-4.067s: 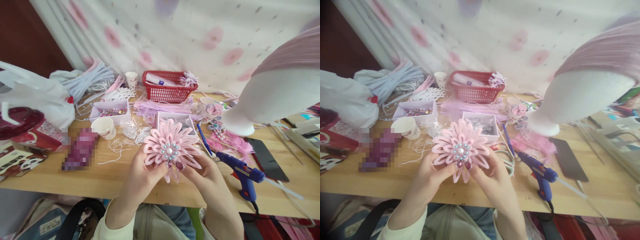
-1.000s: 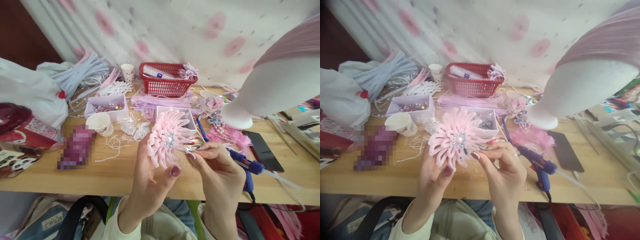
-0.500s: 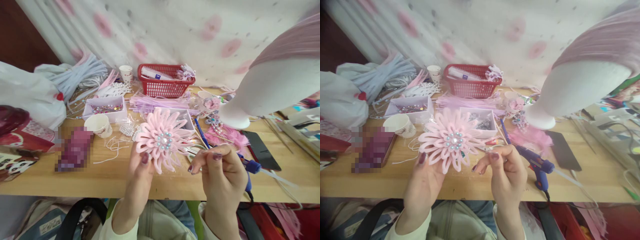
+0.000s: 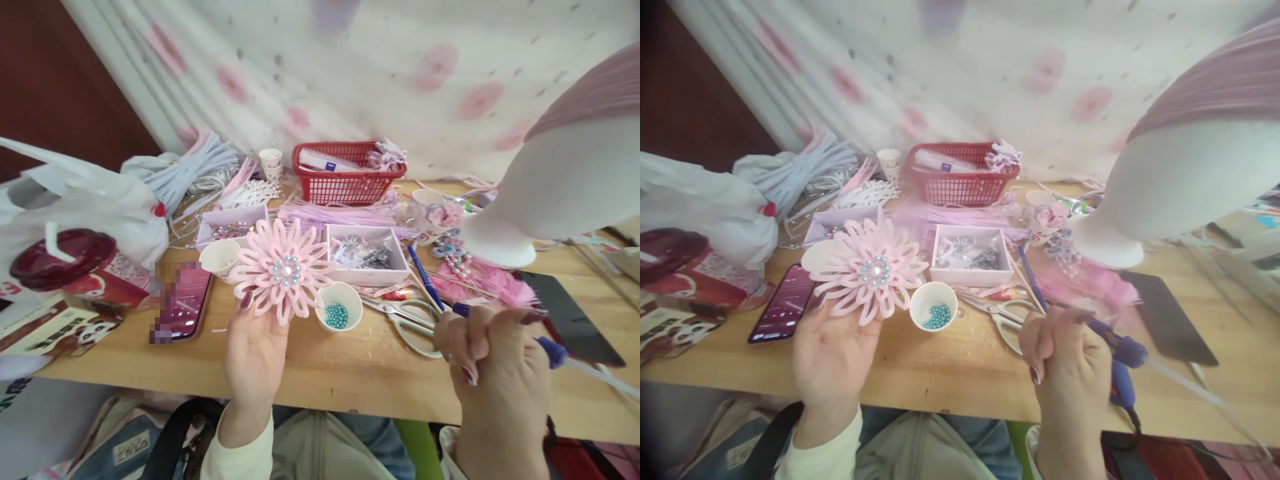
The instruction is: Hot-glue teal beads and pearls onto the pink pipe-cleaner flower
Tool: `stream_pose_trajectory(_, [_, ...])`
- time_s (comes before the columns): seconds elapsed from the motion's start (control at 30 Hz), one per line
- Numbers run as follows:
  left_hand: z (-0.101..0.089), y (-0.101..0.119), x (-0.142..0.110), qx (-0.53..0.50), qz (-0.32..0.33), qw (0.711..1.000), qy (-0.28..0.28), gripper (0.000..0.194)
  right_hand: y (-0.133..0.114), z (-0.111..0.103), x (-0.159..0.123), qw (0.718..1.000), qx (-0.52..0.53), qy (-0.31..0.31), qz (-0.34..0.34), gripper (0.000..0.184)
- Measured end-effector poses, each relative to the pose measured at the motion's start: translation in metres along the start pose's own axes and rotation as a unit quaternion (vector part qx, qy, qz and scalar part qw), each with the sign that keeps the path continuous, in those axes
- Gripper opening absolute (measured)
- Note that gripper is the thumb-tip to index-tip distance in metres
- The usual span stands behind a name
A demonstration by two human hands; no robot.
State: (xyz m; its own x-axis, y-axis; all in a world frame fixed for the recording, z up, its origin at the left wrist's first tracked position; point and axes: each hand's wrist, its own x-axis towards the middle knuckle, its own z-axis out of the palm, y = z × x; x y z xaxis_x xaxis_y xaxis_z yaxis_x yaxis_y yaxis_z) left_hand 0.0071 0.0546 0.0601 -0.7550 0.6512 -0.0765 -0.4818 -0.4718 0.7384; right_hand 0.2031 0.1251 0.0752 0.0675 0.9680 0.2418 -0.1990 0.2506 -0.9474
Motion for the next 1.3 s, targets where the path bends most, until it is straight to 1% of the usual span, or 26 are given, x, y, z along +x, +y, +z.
stream_pose_trajectory(0.1, [0.003,0.001,-0.001,0.012,-0.007,1.000,-0.005,0.024,0.005,0.000,0.000,0.998,0.034,-0.018,0.056,0.080])
stream_pose_trajectory(0.13, [0.004,0.002,-0.001,0.017,-0.007,1.000,-0.004,0.025,0.006,0.000,0.000,0.995,0.053,-0.035,0.077,0.082])
stream_pose_trajectory(0.2, [0.005,0.002,-0.001,0.026,-0.011,1.000,-0.004,0.027,0.006,0.001,0.001,0.982,0.111,-0.093,0.124,0.085])
stream_pose_trajectory(0.23, [0.005,0.003,0.000,0.028,-0.014,1.000,-0.003,0.028,0.004,0.001,0.001,0.969,0.151,-0.125,0.151,0.085])
stream_pose_trajectory(0.3, [0.004,0.003,0.000,0.033,-0.022,0.999,0.005,0.028,0.001,0.003,0.002,0.933,0.236,-0.173,0.211,0.083])
stream_pose_trajectory(0.37, [0.004,0.003,-0.001,0.034,-0.031,0.999,0.013,0.026,-0.002,0.003,0.001,0.900,0.297,-0.181,0.263,0.078])
stream_pose_trajectory(0.4, [0.004,0.003,-0.001,0.033,-0.035,0.999,0.017,0.023,-0.003,0.004,0.001,0.889,0.315,-0.176,0.282,0.075])
stream_pose_trajectory(0.47, [0.006,0.004,-0.002,0.026,-0.046,0.998,0.018,0.018,-0.005,0.003,-0.001,0.881,0.329,-0.160,0.301,0.065])
stream_pose_trajectory(0.6, [0.009,0.005,-0.005,0.020,-0.065,0.998,0.016,0.011,-0.004,-0.002,-0.005,0.892,0.320,-0.136,0.289,0.051])
stream_pose_trajectory(0.67, [0.009,0.004,-0.006,0.019,-0.071,0.997,0.015,0.013,-0.003,-0.004,-0.007,0.898,0.317,-0.130,0.276,0.045])
stream_pose_trajectory(0.77, [0.008,0.003,-0.006,0.019,-0.074,0.997,0.011,0.018,-0.004,-0.008,-0.008,0.899,0.326,-0.129,0.263,0.033])
stream_pose_trajectory(0.9, [0.010,0.002,-0.010,0.030,-0.066,0.997,0.012,0.022,-0.007,-0.010,-0.009,0.893,0.354,-0.139,0.242,0.029])
stream_pose_trajectory(0.97, [0.011,0.002,-0.012,0.035,-0.066,0.997,0.013,0.023,-0.007,-0.011,-0.010,0.883,0.379,-0.151,0.232,0.025])
stream_pose_trajectory(1.1, [0.014,0.003,-0.018,0.039,-0.077,0.996,0.020,0.022,0.000,-0.017,-0.015,0.842,0.443,-0.211,0.225,0.036])
stream_pose_trajectory(1.17, [0.014,0.004,-0.021,0.038,-0.079,0.996,0.017,0.020,0.005,-0.021,-0.018,0.823,0.473,-0.231,0.216,0.040])
stream_pose_trajectory(1.23, [0.015,0.004,-0.024,0.037,-0.080,0.996,0.012,0.020,0.010,-0.024,-0.022,0.811,0.497,-0.237,0.200,0.044])
stream_pose_trajectory(1.3, [0.015,0.004,-0.026,0.038,-0.081,0.996,0.010,0.021,0.015,-0.026,-0.026,0.806,0.507,-0.239,0.188,0.048])
